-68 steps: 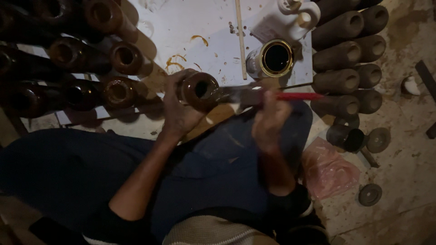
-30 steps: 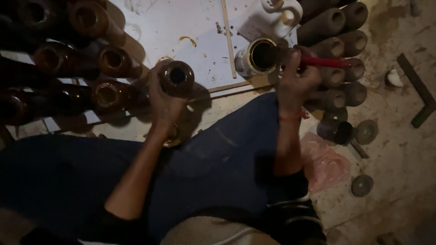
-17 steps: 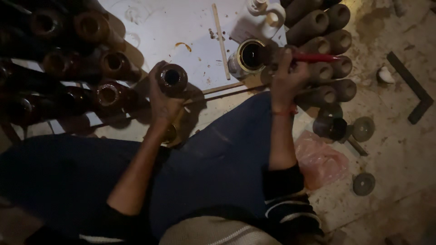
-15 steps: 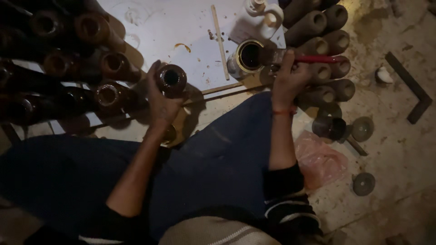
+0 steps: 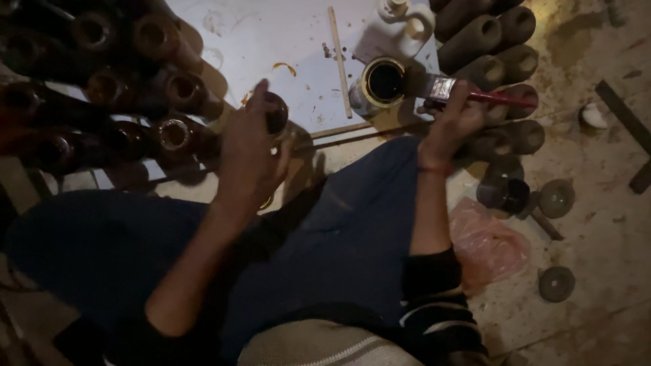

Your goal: The person sits on the floor and uses a red-handled brush to apply dark brown paint to small cylindrical clay pots. They repeatedly dip the brush into a paint can and coat each pot before placing it on a nearby rack.

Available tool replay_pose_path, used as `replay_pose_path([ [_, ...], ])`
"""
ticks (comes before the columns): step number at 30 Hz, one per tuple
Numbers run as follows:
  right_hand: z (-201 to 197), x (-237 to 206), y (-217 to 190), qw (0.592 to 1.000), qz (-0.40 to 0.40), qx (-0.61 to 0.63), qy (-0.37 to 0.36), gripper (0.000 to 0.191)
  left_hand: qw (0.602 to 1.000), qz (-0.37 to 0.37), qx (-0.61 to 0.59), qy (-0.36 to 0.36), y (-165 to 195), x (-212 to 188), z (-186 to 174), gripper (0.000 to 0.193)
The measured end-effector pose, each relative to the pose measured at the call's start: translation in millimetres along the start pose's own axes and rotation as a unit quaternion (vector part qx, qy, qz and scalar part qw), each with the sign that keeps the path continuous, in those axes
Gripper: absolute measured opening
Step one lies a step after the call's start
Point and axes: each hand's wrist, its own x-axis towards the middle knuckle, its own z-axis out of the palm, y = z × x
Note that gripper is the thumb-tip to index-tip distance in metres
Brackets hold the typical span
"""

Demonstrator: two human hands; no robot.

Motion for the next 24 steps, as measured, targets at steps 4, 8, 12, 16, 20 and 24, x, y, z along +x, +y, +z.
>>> replay_pose_path([
  [4, -0.5, 1.5, 1.7, 1.0, 0.01, 0.005, 0.001, 0.027, 0.979, 0.119, 0.168, -0.005, 15.0, 13.9, -4.2, 0.089],
  [8, -3.5, 1.5, 7.7, 1.0, 0.002, -0.008, 0.016, 0.029, 0.977, 0.026, 0.175, -0.123, 25.0, 27.8, -6.0, 0.104],
  [12, -7.0, 2.6, 11.4, 0.999, -0.005, -0.033, 0.034, 0.036, 0.969, -0.073, 0.12, -0.201, 19.7, 40.5, -11.3, 0.116],
  [16, -9.0, -0.9, 13.8, 0.996, 0.043, 0.074, 0.015, 0.027, 0.998, -0.055, -0.024, -0.024, -6.9, 16.1, -12.3, 0.121],
  [20, 0.8, -24.3, 14.0, 0.991, 0.107, 0.069, -0.044, 0.027, 0.922, -0.099, -0.371, 0.046, -36.1, -27.6, 5.1, 0.107],
  [24, 20.5, -58.7, 15.9, 0.962, 0.179, 0.093, -0.186, 0.03, 0.888, -0.105, -0.434, 0.109, -45.0, -61.1, 35.8, 0.095],
])
